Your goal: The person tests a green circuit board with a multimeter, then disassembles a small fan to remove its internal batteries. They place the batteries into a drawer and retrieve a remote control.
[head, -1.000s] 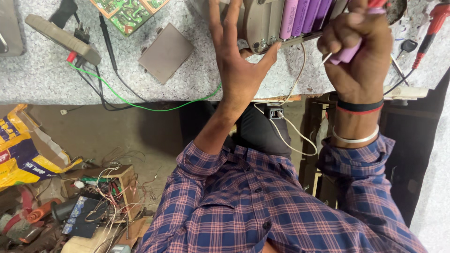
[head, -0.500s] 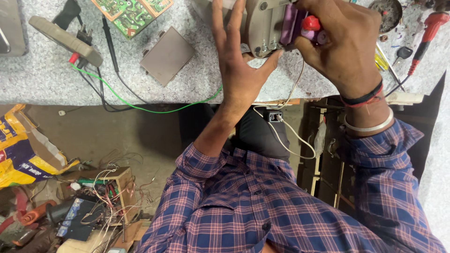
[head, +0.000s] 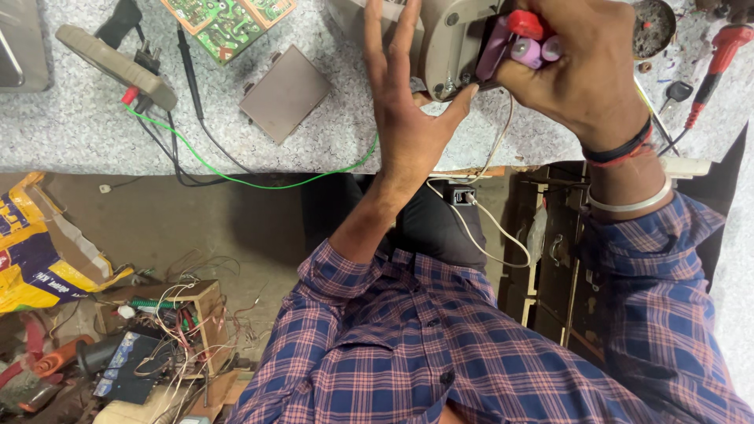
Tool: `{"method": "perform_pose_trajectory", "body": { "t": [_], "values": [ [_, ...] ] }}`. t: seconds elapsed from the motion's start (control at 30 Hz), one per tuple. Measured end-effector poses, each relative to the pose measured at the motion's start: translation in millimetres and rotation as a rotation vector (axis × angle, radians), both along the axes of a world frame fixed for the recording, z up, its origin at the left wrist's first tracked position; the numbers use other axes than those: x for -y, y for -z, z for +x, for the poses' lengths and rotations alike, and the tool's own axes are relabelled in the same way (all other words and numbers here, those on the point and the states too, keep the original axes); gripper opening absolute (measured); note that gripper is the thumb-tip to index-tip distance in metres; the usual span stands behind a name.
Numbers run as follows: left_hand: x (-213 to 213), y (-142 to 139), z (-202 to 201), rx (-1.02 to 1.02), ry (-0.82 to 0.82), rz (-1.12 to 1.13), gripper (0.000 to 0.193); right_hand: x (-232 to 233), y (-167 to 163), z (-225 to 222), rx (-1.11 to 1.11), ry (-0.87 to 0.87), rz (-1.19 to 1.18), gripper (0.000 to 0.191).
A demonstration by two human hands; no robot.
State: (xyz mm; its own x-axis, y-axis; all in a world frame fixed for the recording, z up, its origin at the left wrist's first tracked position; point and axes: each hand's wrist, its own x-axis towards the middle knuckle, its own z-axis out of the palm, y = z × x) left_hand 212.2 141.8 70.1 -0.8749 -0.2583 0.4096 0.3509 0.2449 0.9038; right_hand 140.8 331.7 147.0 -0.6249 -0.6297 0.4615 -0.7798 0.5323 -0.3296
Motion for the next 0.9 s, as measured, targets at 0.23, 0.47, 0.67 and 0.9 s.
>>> {"method": "perform_pose_trajectory", "body": {
  "t": [0.23, 0.47, 0.67, 0.9],
  "values": [
    [-5, -13, 1, 0.004, -0.036, -0.012, 0.106, 14, 11, 4, -0.079, 0.096, -0.211, 0.027],
    [-8, -16, 0, -0.017, -0.06, -0.022, 0.102, 31, 33, 27, -0.056, 0.345, -0.309, 0.035],
    [-9, -3, 3, -0.026, -0.069, -0.08, 0.105, 11, 43, 30, 0.17, 0.382, -0.414, 0.026],
    [-16, 3, 1, -0.002, -0.054, -0.028, 0.104, 23, 45, 33, -0.054, 0.395, -0.256, 0.029]
  ]
}}
